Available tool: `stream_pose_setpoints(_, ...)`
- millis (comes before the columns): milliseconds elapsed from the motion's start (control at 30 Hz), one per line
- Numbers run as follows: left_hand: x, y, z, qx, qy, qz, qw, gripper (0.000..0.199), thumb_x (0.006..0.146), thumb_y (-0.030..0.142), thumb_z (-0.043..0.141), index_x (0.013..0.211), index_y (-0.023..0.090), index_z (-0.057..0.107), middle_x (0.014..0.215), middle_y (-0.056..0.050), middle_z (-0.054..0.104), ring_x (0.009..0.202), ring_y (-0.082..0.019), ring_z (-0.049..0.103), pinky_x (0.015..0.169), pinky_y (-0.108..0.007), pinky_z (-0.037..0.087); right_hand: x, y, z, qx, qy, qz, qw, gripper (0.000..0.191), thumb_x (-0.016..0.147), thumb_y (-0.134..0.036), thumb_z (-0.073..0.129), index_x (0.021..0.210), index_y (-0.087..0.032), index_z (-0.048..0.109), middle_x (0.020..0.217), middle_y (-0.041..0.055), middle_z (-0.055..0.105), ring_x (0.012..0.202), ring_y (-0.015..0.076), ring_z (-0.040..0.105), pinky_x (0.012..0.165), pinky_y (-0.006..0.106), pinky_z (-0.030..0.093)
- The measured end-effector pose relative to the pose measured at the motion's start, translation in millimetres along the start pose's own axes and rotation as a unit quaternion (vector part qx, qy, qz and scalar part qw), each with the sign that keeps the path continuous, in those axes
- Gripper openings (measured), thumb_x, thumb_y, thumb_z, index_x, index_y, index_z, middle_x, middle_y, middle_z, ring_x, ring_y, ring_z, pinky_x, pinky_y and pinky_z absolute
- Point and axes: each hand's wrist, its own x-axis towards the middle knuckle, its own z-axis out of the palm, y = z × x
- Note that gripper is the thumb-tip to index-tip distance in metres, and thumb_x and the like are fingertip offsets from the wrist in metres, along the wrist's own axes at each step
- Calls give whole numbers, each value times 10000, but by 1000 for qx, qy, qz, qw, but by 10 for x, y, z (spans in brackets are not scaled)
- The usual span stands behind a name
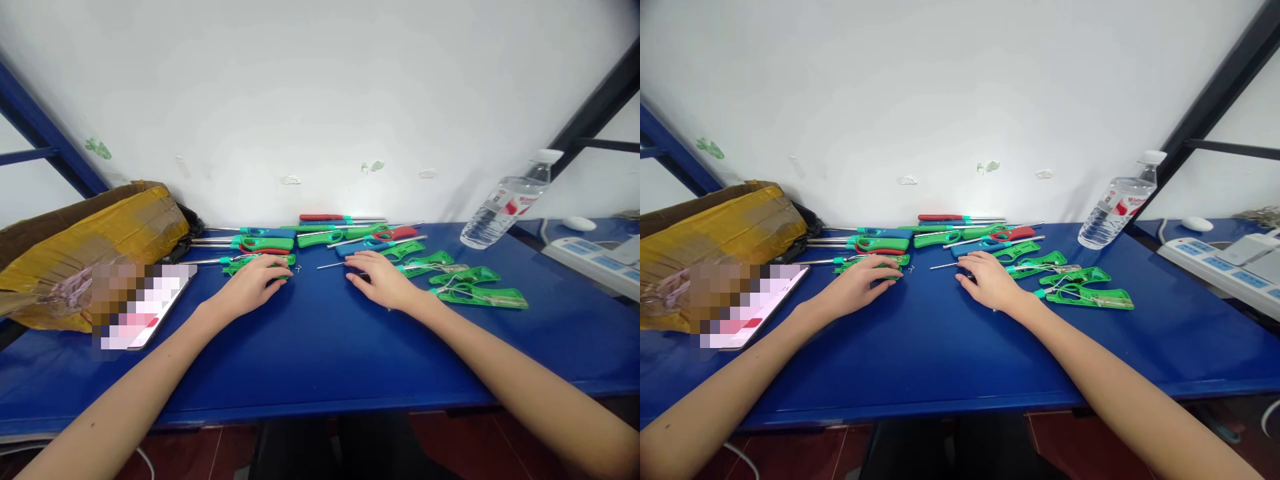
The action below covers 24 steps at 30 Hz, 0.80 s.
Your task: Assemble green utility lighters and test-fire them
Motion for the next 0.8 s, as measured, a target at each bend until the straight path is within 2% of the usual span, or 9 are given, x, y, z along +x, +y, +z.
stream_pose_setpoints(167, -9, -13, -34, 30, -25, -15, 999, 263, 959, 230, 462, 1053, 203, 707, 1086, -78, 698, 1000, -241, 655, 841, -372, 536, -26, -1, 10, -46, -21, 32, 998, 428, 968, -393, 481, 1243, -119, 661, 1319, 162, 642, 1289, 346, 524, 1109, 553, 382)
stream_pose_setpoints(300, -15, -9, -18, 47, -28, -16, 998, 249, 955, 212, 477, 1053, 195, 706, 1040, -66, 725, 979, -244, 668, 830, -371, 537, -49, -13, 33, -84, -35, 60, 994, 497, 980, -451, 431, 1249, -101, 659, 1382, 157, 595, 1403, 383, 382, 1156, 574, 321)
stream_pose_setpoints(400, -9, 31, 19, 44, -15, -4, 999, 261, 968, 221, 463, 1047, 195, 710, 1016, -61, 738, 962, -237, 676, 831, -362, 540, -59, -26, 43, -88, -45, 71, 993, 523, 982, -461, 420, 1279, -91, 638, 1420, 171, 554, 1437, 381, 329, 1174, 555, 307)
stream_pose_setpoints(600, 14, 65, -5, 5, -7, 18, 1000, 283, 981, 296, 470, 1119, 197, 697, 1115, -70, 725, 1036, -230, 671, 909, -366, 534, -61, -51, 23, -73, -49, 70, 994, 504, 975, -456, 445, 1269, -97, 641, 1414, 188, 543, 1434, 381, 332, 1173, 548, 319)
stream_pose_setpoints(700, 1, -32, -93, 15, 25, -10, 1000, 334, 975, 370, 475, 1166, 197, 688, 1165, -84, 712, 1080, -255, 657, 937, -400, 527, -60, -84, -4, -57, -38, 55, 996, 439, 973, -419, 465, 1226, -121, 666, 1400, 177, 554, 1429, 378, 341, 1160, 559, 339)
stream_pose_setpoints(800, -24, -138, -182, 28, -17, -45, 998, 388, 934, 452, 537, 1199, 210, 683, 1161, -94, 707, 1044, -267, 664, 916, -411, 538, -61, -132, -28, -42, -23, 30, 998, 378, 970, -376, 479, 1186, -143, 685, 1382, 162, 570, 1418, 369, 359, 1148, 563, 359)
